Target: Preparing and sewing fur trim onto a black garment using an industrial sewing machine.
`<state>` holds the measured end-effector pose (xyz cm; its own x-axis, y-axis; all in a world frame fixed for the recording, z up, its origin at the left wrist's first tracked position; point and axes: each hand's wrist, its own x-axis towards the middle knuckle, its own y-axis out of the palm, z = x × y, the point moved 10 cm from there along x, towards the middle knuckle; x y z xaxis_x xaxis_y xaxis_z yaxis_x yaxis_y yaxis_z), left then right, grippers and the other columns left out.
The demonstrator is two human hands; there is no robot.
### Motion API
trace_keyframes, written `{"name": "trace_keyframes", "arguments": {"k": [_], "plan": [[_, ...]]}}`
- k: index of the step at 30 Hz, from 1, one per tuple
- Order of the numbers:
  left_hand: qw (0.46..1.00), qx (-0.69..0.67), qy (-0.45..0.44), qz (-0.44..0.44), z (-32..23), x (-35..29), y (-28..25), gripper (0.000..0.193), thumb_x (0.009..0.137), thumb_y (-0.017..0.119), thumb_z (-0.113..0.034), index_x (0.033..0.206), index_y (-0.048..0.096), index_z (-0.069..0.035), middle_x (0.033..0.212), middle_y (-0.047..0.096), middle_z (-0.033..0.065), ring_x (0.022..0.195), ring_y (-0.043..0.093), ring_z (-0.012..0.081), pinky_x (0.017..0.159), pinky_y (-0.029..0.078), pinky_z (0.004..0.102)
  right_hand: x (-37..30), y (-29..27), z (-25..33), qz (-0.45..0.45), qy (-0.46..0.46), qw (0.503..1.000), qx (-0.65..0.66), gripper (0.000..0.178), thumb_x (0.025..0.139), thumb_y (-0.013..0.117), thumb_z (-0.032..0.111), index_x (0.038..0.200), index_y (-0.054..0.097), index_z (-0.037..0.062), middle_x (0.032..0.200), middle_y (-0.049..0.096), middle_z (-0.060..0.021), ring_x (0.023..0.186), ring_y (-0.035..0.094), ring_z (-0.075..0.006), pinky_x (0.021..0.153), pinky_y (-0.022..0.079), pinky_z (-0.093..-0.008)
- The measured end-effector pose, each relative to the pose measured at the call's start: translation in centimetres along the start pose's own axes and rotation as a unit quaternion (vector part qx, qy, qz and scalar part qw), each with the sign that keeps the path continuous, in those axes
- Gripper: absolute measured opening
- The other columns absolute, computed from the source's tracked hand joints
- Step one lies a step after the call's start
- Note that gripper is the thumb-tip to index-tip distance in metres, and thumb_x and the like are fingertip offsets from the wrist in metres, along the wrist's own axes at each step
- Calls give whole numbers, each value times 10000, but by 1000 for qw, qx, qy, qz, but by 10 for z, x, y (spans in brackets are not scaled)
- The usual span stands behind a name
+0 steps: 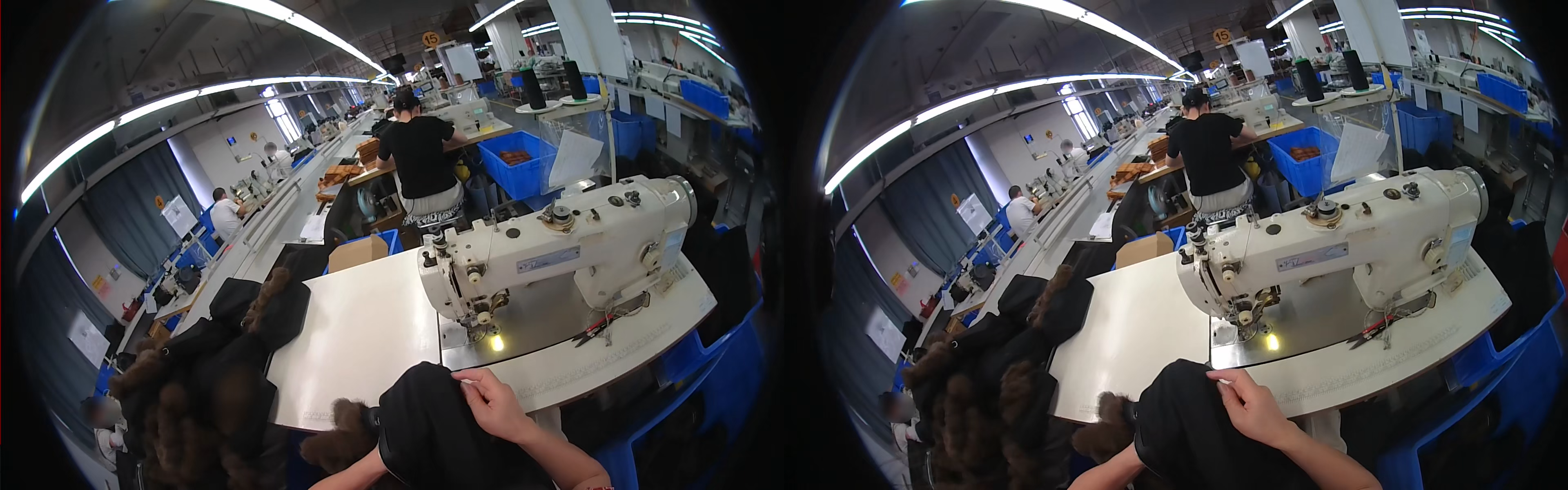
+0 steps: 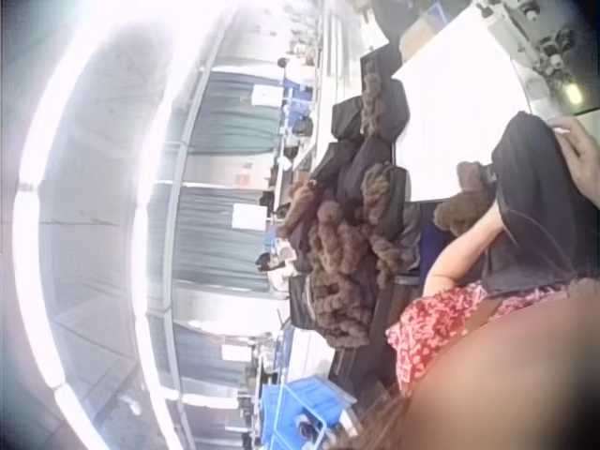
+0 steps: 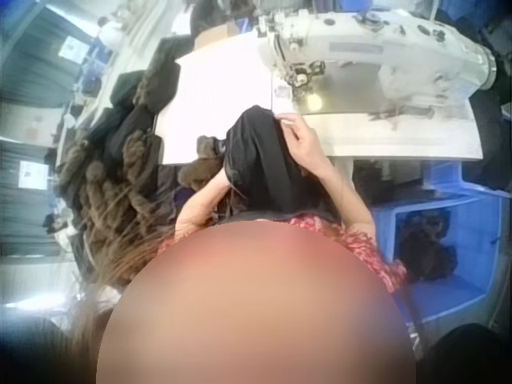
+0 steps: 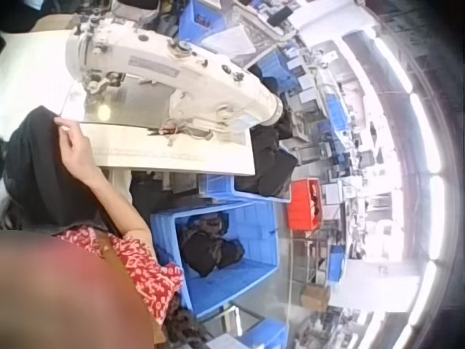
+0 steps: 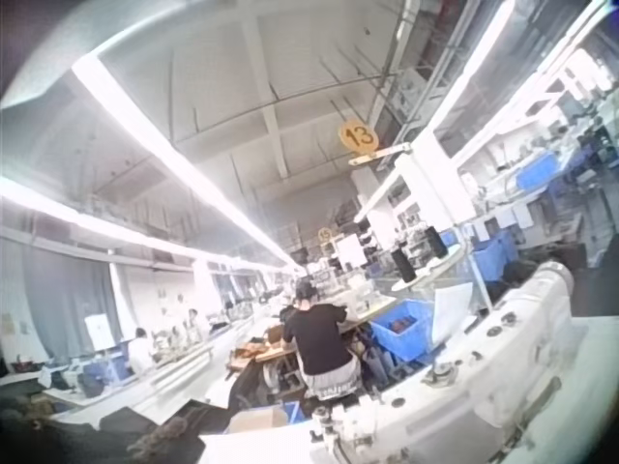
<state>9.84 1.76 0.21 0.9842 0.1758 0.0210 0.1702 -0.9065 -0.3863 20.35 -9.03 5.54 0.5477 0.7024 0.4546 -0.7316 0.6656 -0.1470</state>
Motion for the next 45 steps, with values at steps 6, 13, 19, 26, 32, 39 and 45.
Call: {"name": "trace_keyframes", "arguments": {"k": [6, 13, 19, 26, 32, 39, 45], "plan": [[998, -55, -17, -10, -16, -6, 13, 507, 1005, 530, -167, 1457, 371, -3, 1428, 463, 82, 1292, 461, 171, 1110, 344, 307, -16, 11, 6, 75, 33, 968, 237, 411, 983, 514, 11, 1384, 432, 48, 595, 400, 73, 545, 327, -8, 543, 280, -187], [980, 150, -92, 94, -88, 8, 16, 215, 874, 624, -141, 1054, 671, -33, 997, 676, 55, 908, 600, 130, 832, 478, 282, -24, 15, 27, 139, 96, 926, 337, 543, 947, 512, -39, 1457, 346, 45, 581, 435, 51, 497, 408, -23, 510, 364, -185], [997, 64, 19, -27, -37, -19, 4, 270, 889, 616, -166, 1125, 642, -36, 1108, 653, 83, 999, 592, 171, 903, 464, 293, -31, 33, 33, 226, 74, 930, 282, 671, 921, 516, -47, 1529, 273, 102, 578, 442, 59, 493, 403, -24, 497, 370, -188], [991, 103, 76, -40, -12, -25, 0, 329, 898, 617, -186, 1191, 614, -36, 1203, 621, 101, 1093, 576, 205, 979, 440, 316, -32, -10, -32, 100, 218, 931, 276, 694, 929, 517, -14, 1542, 213, 105, 571, 518, 12, 431, 445, -66, 430, 425, -231], [973, 186, 122, -55, 1, -50, 11, 365, 901, 619, -195, 1228, 597, -34, 1254, 600, 109, 1145, 562, 221, 1019, 422, 329, -76, 38, 4, 188, 222, 897, 331, 732, 903, 518, -68, 1542, 212, 112, 567, 486, -19, 463, 478, -88, 480, 465, -262], [920, 343, 159, 105, 39, -126, 13, 533, 903, 641, -232, 1382, 509, -41, 1414, 522, 124, 1328, 467, 255, 1128, 328, 351, -104, 134, 20, 481, 22, 870, 101, 597, 871, 573, 23, 1434, 404, 128, 584, 500, -49, 500, 550, -141, 521, 462, -287], [988, 147, 21, 40, 50, -128, -8, 555, 899, 650, -236, 1394, 496, -39, 1424, 512, 128, 1338, 455, 258, 1136, 316, 355, -107, 110, 10, 352, -35, 929, 111, 274, 850, 635, 29, 1112, 588, 92, 594, 545, -22, 489, 575, -135, 488, 455, -268]]}}
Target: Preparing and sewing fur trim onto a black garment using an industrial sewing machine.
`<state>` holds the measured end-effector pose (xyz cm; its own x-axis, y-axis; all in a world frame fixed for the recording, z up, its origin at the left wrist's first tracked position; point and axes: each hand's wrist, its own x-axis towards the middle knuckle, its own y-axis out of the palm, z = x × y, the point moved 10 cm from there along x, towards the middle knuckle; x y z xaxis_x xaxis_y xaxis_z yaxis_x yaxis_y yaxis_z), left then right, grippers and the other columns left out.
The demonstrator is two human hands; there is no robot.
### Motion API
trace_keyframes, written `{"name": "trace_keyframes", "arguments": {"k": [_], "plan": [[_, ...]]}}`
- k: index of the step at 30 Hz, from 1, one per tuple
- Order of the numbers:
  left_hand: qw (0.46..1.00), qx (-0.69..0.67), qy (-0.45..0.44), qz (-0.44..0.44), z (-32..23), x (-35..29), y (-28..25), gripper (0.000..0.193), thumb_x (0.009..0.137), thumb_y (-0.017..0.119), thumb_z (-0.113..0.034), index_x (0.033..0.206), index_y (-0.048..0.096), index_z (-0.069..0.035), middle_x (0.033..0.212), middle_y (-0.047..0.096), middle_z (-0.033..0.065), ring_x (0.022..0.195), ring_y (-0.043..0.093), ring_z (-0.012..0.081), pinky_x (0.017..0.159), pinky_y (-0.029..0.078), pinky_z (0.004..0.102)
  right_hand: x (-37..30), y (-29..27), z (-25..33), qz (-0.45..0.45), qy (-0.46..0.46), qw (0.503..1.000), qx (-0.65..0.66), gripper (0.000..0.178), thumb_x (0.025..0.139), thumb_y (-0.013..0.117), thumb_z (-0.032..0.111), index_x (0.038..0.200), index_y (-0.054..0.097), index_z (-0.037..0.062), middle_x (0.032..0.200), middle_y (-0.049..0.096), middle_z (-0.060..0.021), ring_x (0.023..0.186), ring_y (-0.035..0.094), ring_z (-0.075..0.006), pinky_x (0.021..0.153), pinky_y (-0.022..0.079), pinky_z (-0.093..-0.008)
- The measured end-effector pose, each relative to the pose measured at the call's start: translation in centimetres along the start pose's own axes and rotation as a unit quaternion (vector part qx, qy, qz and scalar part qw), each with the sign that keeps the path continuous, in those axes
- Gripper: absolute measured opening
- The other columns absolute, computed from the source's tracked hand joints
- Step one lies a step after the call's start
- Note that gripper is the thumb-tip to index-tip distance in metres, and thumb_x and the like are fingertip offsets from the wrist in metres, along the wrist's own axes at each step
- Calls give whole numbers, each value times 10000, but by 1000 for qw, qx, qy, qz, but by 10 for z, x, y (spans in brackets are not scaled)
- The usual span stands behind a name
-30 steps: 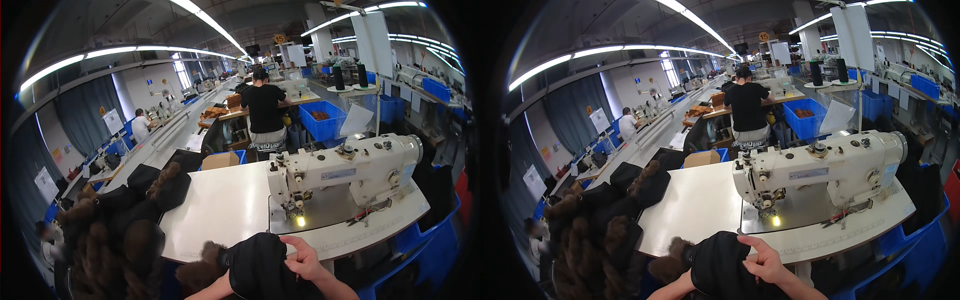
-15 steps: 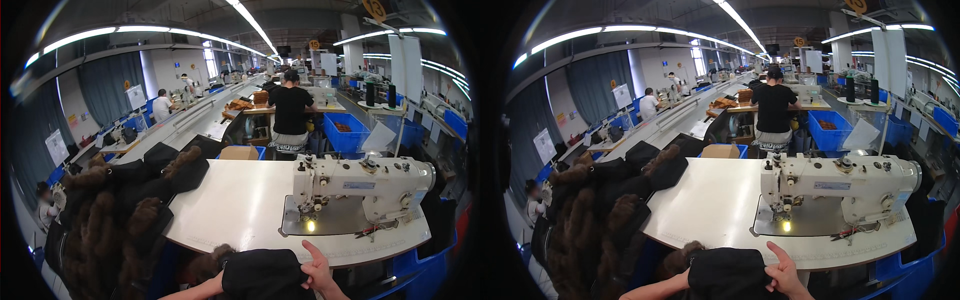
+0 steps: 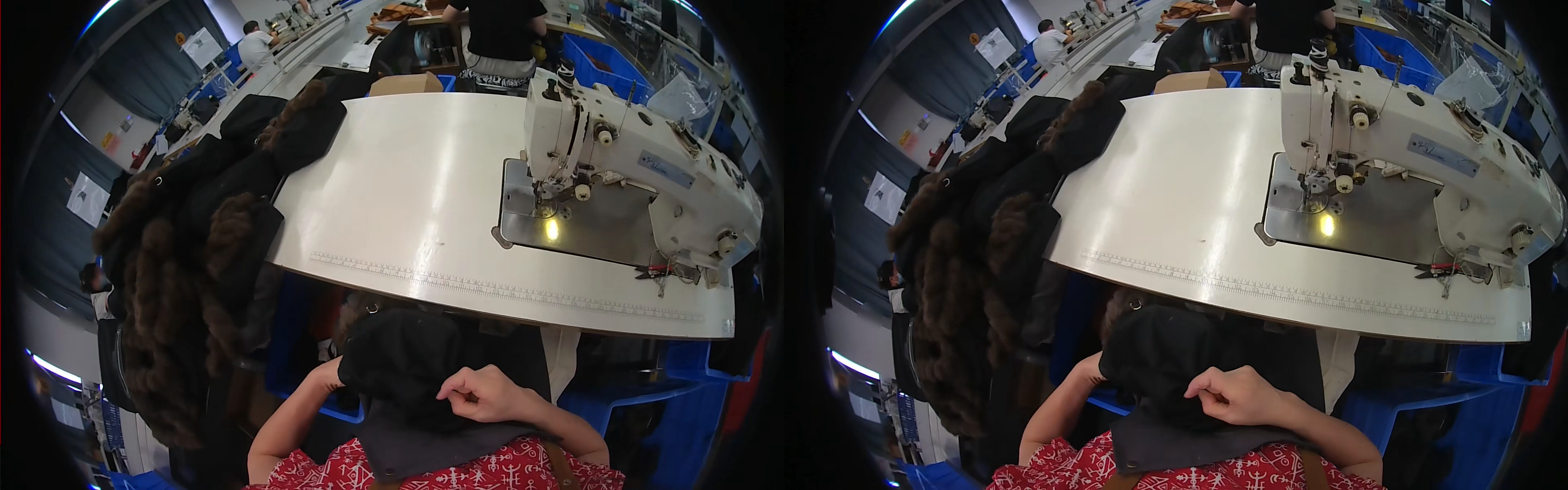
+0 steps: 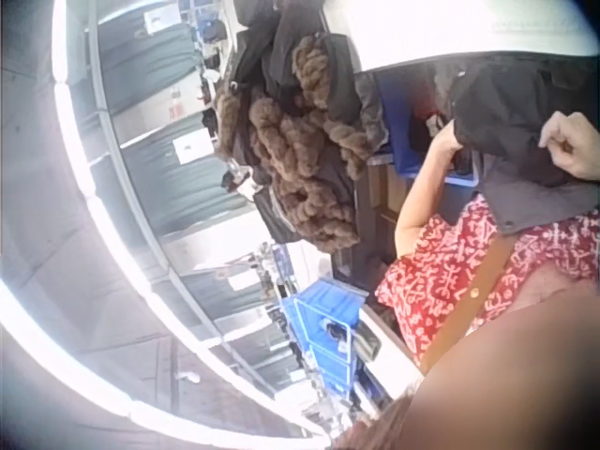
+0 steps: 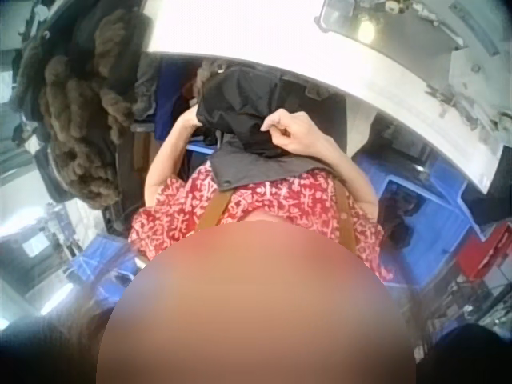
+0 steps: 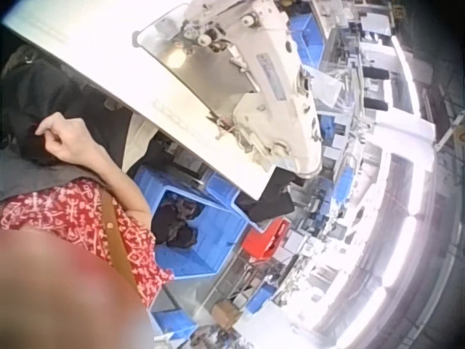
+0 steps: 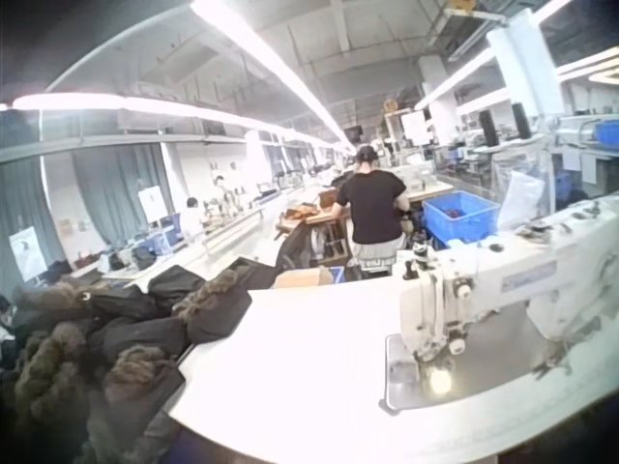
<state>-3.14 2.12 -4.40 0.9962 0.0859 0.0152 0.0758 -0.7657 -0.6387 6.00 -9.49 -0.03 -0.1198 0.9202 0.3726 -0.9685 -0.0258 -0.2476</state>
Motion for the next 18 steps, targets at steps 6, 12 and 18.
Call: {"name": "trace_keyframes", "arguments": {"k": [6, 12, 18], "plan": [[973, -161, -129, -100, 10, -7, -7, 582, 895, 662, -240, 1408, 480, -35, 1436, 500, 132, 1350, 442, 261, 1144, 301, 360, -13, -13, -38, -108, 218, 938, 245, 348, 950, 539, 14, 1290, 465, 27, 596, 474, 57, 552, 524, -32, 537, 428, -203], [979, -113, -158, -69, -16, 7, -12, 640, 870, 691, -232, 1425, 449, -26, 1451, 477, 150, 1339, 451, 266, 1138, 316, 368, -1, -46, -34, -148, 201, 968, -21, 237, 951, 642, 208, 1101, 602, 29, 623, 525, -28, 539, 562, -87, 494, 451, -239], [992, -33, -118, -20, -5, -8, 2, 626, 884, 692, -230, 1417, 453, -7, 1455, 476, 127, 1330, 462, 251, 1140, 319, 375, 47, -18, -12, 58, 122, 871, -472, 401, 836, 726, 410, 820, 579, 37, 751, 560, -49, 626, 623, -213, 508, 484, -335]]}}
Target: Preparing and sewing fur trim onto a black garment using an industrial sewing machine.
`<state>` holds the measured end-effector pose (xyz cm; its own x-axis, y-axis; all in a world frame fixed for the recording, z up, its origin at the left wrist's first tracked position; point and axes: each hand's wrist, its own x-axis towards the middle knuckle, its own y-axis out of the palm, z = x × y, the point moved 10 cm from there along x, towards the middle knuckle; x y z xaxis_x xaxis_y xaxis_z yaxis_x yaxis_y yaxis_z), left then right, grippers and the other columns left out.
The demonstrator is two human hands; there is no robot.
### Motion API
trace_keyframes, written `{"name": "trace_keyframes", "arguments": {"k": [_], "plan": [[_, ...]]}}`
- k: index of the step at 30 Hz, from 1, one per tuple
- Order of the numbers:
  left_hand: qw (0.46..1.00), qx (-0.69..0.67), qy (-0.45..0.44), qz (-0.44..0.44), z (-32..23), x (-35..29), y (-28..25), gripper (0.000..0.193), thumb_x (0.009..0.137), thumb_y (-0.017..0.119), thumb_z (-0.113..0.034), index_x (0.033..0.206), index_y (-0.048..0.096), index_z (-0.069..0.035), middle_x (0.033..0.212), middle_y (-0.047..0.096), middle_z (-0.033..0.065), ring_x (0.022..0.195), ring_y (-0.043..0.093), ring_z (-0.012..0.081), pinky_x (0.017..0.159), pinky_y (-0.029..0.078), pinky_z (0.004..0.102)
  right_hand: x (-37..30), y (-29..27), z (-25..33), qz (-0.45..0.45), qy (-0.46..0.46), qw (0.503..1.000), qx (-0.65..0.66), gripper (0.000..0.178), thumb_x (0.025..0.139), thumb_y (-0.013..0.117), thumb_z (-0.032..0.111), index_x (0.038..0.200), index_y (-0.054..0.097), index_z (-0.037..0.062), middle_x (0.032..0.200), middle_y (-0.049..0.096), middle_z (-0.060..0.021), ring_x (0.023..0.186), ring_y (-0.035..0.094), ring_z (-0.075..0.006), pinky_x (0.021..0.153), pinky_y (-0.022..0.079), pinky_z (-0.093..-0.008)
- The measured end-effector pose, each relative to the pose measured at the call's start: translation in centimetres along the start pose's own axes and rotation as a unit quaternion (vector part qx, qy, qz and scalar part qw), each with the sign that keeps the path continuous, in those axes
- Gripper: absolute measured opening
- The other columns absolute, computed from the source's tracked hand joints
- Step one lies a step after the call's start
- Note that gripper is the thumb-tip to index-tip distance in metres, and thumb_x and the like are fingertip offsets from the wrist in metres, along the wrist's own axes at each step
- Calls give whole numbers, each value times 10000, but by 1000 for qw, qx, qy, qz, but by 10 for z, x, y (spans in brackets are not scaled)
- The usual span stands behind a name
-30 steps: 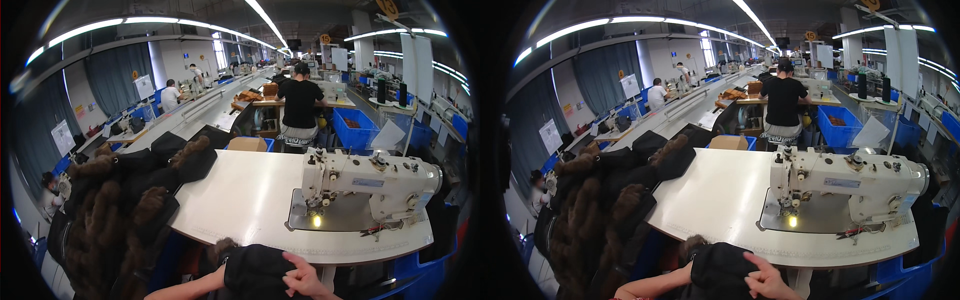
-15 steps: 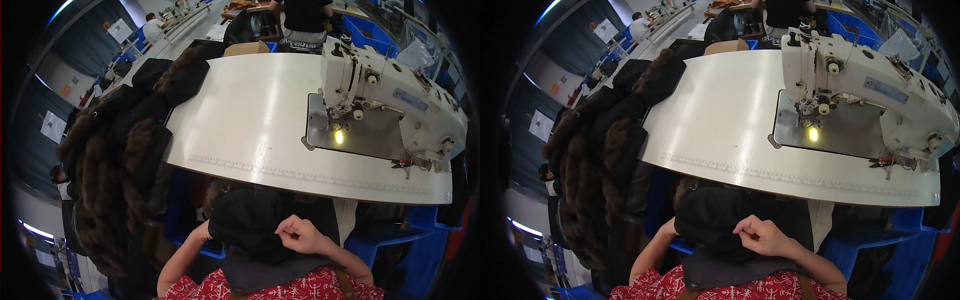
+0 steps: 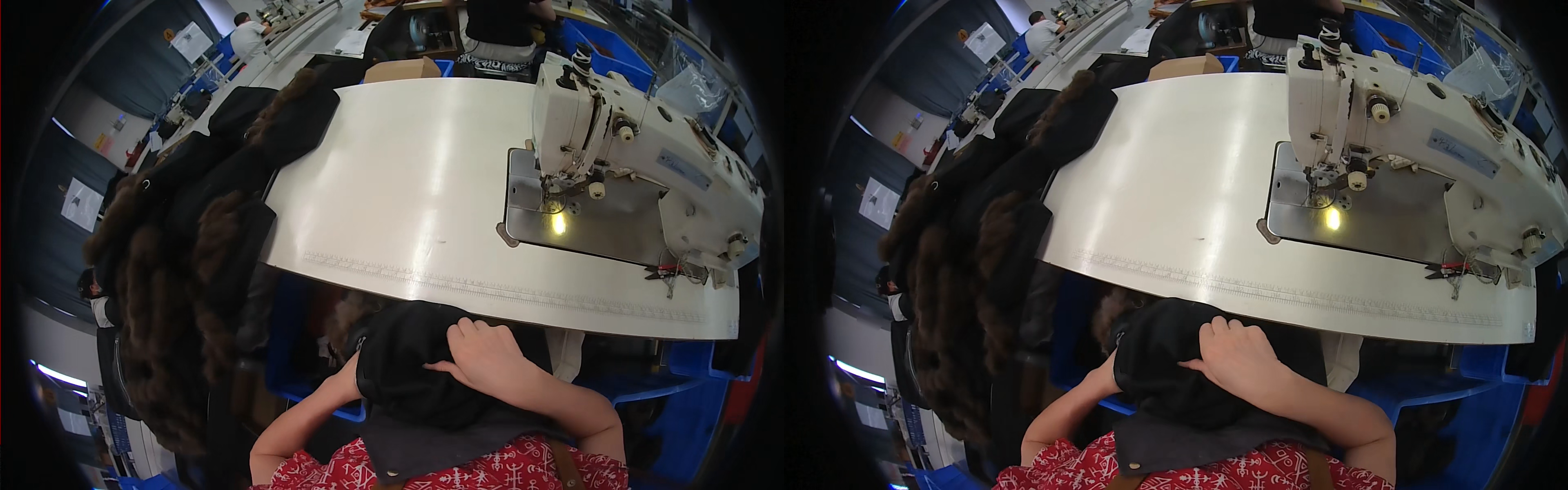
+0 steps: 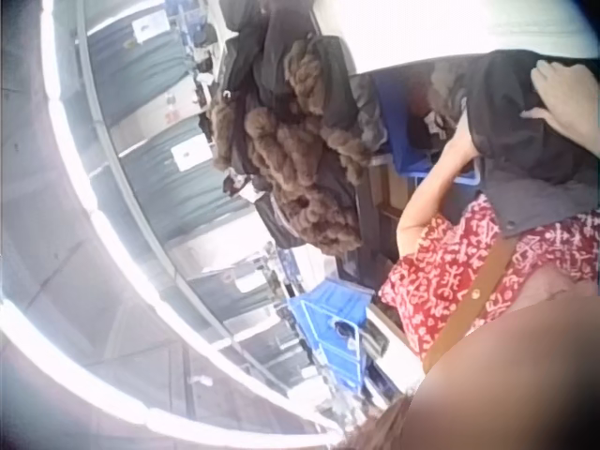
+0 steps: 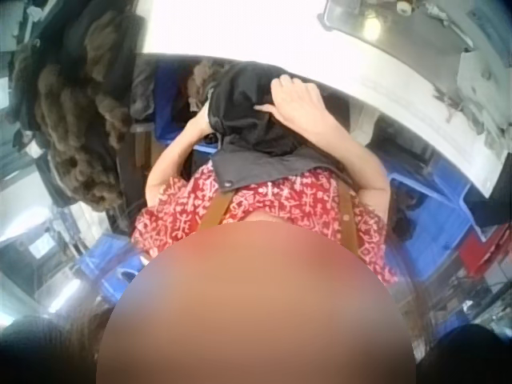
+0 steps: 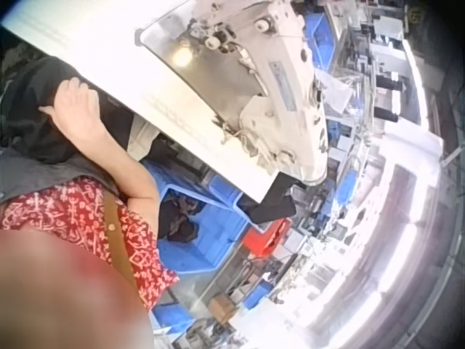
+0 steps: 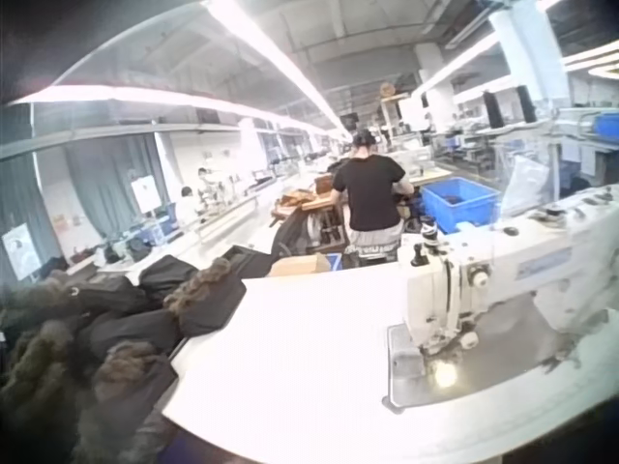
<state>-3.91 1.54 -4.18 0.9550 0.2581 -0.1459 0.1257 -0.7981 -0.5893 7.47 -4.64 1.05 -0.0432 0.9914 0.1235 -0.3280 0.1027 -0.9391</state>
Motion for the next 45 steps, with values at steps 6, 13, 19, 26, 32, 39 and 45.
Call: {"name": "trace_keyframes", "arguments": {"k": [6, 13, 19, 26, 32, 39, 45], "plan": [[672, -666, -260, -195, 54, -42, 29, 573, 884, 692, -163, 1385, 476, 13, 1361, 559, 126, 1174, 598, 223, 1015, 472, 352, 9, 18, 3, -25, -130, 980, 151, 258, 881, 634, 229, 752, 520, 37, 716, 584, -115, 647, 624, -301, 526, 483, -385], [920, -346, -183, 7, 36, -50, 31, 589, 827, 751, -139, 1339, 519, 36, 1311, 588, 121, 1193, 548, 191, 1034, 425, 330, -12, -34, 68, 22, -286, 899, 332, 327, 899, 625, 271, 693, 511, 44, 559, 542, -126, 480, 561, -322, 440, 451, -388], [818, -527, -231, 17, 56, -34, 48, 488, 842, 722, -54, 1292, 556, 32, 1261, 601, 79, 1093, 556, 112, 935, 482, 269, 1, 14, 33, 14, -83, 981, 172, 246, 884, 627, 237, 809, 550, 16, 654, 608, -132, 572, 637, -317, 497, 524, -407], [813, -534, -215, -83, 31, -2, 48, 523, 864, 712, -72, 1339, 504, -5, 1213, 591, 45, 1094, 562, 126, 936, 490, 278, -6, 34, 20, 23, -124, 966, 225, 164, 811, 615, 138, 816, 538, -6, 709, 594, -149, 675, 646, -336, 585, 541, -423], [783, -551, -257, -130, 35, -15, 59, 350, 894, 684, -87, 1224, 604, -2, 1129, 646, 67, 940, 626, 124, 814, 543, 263, -13, 26, 31, -4, -159, 930, 330, 144, 769, 620, 103, 725, 527, 2, 679, 573, -152, 632, 617, -345, 558, 516, -428], [815, -523, -234, -92, 43, -9, 58, 439, 870, 691, -44, 1282, 541, -13, 1103, 617, 54, 946, 607, 112, 796, 540, 259, -15, 38, 40, 48, -146, 950, 271, 202, 793, 619, 169, 685, 557, 11, 685, 603, -140, 642, 635, -321, 561, 525, -403], [826, -489, -170, -224, 26, -16, 43, 613, 911, 663, -77, 1450, 375, -24, 1364, 489, 66, 1198, 505, 149, 1024, 433, 300, -38, -39, 26, -252, -132, 924, 256, 139, 682, 746, 48, 767, 636, 58, 667, 583, -54, 607, 605, -245, 539, 513, -358]]}}
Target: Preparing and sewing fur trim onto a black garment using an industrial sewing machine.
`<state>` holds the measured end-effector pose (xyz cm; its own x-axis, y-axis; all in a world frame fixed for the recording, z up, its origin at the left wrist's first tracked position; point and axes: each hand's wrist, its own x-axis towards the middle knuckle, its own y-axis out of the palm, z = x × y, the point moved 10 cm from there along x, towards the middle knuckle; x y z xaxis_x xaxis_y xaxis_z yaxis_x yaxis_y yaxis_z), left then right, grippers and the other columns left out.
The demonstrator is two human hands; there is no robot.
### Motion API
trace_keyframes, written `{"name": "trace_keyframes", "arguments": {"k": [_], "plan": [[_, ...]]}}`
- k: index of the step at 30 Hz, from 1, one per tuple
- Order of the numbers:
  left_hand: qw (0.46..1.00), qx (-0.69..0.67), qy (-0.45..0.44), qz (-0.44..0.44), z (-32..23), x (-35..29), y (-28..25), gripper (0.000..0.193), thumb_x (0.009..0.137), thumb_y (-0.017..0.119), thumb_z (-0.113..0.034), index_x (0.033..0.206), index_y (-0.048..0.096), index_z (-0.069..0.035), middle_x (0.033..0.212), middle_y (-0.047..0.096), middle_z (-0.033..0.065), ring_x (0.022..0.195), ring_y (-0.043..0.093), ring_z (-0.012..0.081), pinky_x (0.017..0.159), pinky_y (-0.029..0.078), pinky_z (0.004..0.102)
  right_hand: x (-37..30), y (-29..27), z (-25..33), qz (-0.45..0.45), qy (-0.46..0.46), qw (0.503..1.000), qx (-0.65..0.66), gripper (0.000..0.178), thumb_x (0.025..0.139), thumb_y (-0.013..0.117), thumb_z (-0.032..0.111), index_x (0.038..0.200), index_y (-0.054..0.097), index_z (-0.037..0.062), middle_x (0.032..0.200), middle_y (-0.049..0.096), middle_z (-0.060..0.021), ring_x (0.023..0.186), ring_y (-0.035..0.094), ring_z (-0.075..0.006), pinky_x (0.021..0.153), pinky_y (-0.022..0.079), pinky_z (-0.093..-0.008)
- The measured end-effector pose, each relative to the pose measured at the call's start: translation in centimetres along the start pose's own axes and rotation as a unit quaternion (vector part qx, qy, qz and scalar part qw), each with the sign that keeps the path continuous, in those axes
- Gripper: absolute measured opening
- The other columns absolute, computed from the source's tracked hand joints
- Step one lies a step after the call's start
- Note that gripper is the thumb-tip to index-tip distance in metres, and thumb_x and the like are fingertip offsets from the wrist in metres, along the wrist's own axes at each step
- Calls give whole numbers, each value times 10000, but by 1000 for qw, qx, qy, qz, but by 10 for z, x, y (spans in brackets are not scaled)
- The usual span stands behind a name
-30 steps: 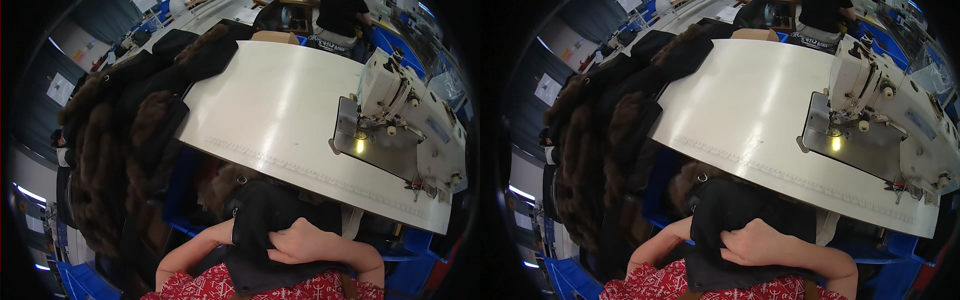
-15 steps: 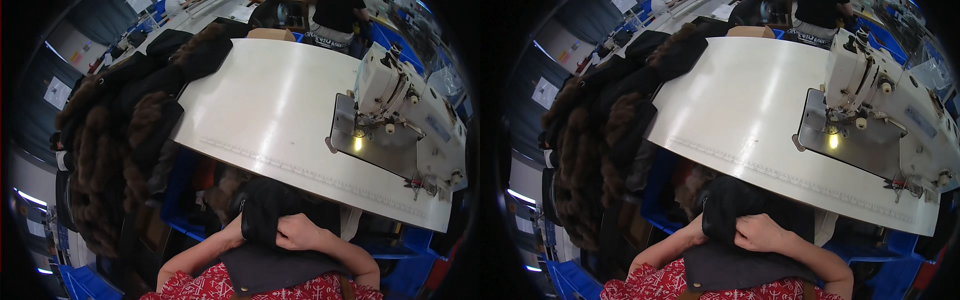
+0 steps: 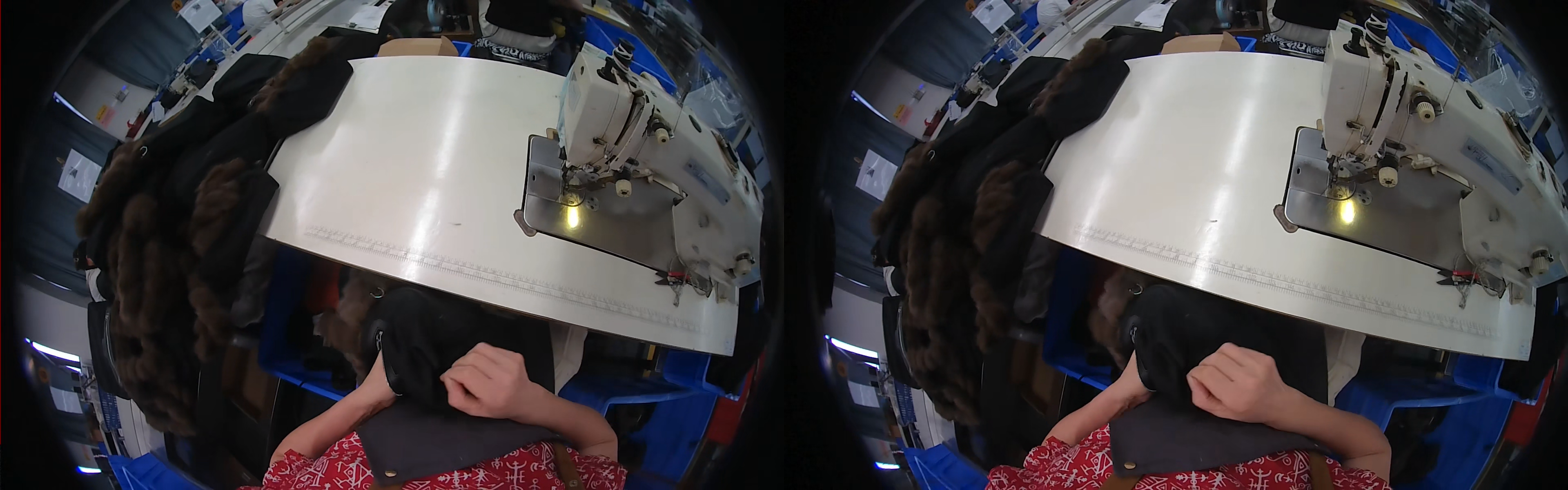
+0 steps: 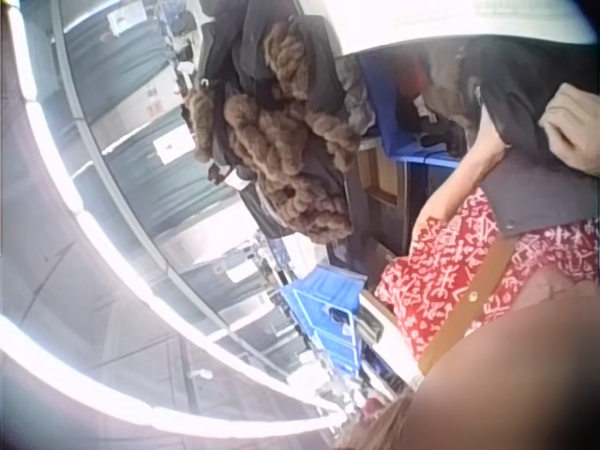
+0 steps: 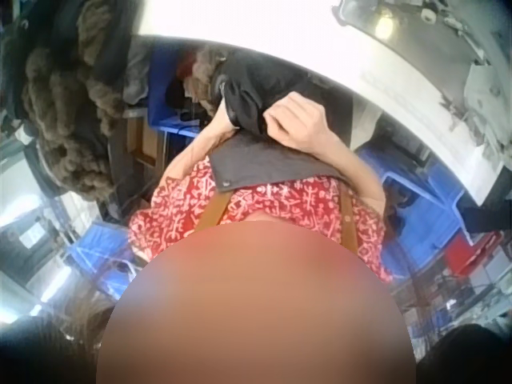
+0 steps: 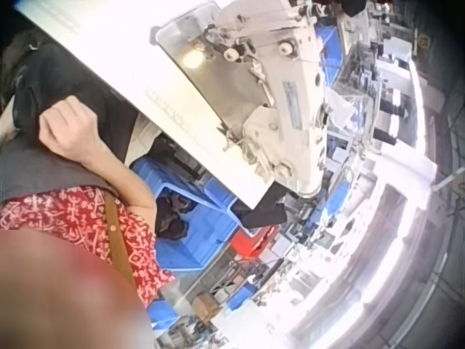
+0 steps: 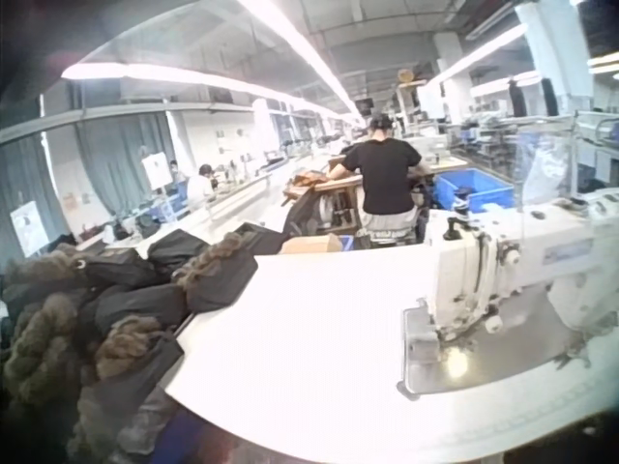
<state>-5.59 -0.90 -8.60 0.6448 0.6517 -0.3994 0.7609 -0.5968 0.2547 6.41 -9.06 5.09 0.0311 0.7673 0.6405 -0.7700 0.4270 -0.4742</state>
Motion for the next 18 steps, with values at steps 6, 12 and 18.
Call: {"name": "trace_keyframes", "arguments": {"k": [6, 12, 18], "plan": [[990, 94, -55, 91, -4, 4, 17, 554, 914, 655, -76, 1417, 429, -23, 1335, 525, 66, 1192, 513, 147, 1026, 424, 295, -11, 8, -48, 62, 129, 990, 5, 237, 763, 778, 60, 944, 626, 40, 898, 567, -90, 678, 602, -245, 576, 496, -307], [995, 76, -16, 65, -3, 13, 4, 475, 876, 704, -91, 1310, 525, -18, 1264, 579, 59, 1149, 546, 153, 977, 462, 305, -2, 23, -40, 116, 77, 990, 1, 237, 730, 725, -30, 948, 644, 16, 819, 552, -95, 664, 600, -227, 567, 492, -323], [952, 250, 123, 130, -72, -3, 18, 372, 869, 695, -95, 1214, 590, -5, 1242, 613, 100, 1175, 555, 166, 959, 477, 330, 55, -21, 18, 84, -60, 994, 19, 400, 728, 789, 97, 1112, 678, 70, 1098, 650, -84, 969, 644, -246, 795, 528, -336]]}}
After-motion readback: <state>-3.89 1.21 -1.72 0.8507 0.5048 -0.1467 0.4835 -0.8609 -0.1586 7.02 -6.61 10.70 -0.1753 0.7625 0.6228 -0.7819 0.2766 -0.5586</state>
